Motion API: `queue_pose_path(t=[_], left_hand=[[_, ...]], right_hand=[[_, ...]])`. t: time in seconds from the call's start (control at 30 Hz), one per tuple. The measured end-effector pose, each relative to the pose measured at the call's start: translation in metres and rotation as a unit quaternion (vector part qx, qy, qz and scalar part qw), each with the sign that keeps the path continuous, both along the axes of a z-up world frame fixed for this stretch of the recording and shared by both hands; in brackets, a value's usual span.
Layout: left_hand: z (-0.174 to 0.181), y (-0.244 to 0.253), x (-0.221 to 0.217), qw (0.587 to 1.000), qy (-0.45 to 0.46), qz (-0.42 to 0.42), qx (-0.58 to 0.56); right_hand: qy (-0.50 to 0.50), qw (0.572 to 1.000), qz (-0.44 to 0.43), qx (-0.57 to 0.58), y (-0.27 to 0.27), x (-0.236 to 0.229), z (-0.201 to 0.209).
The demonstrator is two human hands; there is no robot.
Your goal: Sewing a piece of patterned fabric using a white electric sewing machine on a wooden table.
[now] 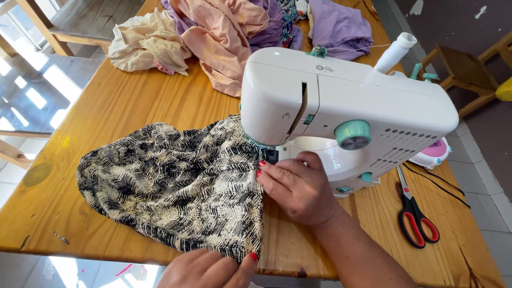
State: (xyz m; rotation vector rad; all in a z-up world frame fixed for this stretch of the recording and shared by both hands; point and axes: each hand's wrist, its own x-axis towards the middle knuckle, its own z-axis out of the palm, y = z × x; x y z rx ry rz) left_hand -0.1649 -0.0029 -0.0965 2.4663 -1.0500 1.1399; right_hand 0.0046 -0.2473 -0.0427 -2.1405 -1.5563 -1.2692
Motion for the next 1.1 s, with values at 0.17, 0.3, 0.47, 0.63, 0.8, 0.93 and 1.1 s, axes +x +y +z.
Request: queue_pose_path(t=[0.17, 0.3, 0.47, 0.63, 0.8, 0.93, 1.1], left_hand=[[0.074, 0.03, 0.088, 0.921, 0.309, -0.057, -0.231], [0.084, 0.029, 0.21, 0.905, 0.368, 0.078, -0.199], [0.047, 0.004, 0.299, 0.861, 0.48, 0.101, -0.133], [0.036, -0.004, 0.309, 0.873, 0.454, 0.111, -0.142], [0.017, -0.009, 0.314, 0.885, 0.418, 0.129, -0.16], [-0.002, -0.01, 0.326, 0.923, 0.34, 0.108, -0.144], [-0.007, -0.01, 0.329, 0.915, 0.356, 0.146, -0.123]], right_hand=[[0.008, 1.0, 0.008, -0.007, -0.004, -0.005, -0.004], [0.009, 1.0, 0.01, -0.012, -0.005, -0.006, -0.001], [0.007, 1.0, -0.001, -0.014, -0.008, -0.007, -0.001], [0.008, 1.0, -0.011, -0.016, -0.007, -0.007, 0.003], [-0.001, 0.999, -0.026, -0.034, -0.006, -0.009, 0.005], [0.005, 0.999, -0.032, -0.04, -0.006, -0.009, 0.004], [0.014, 0.998, -0.044, -0.036, -0.005, -0.009, 0.003]])
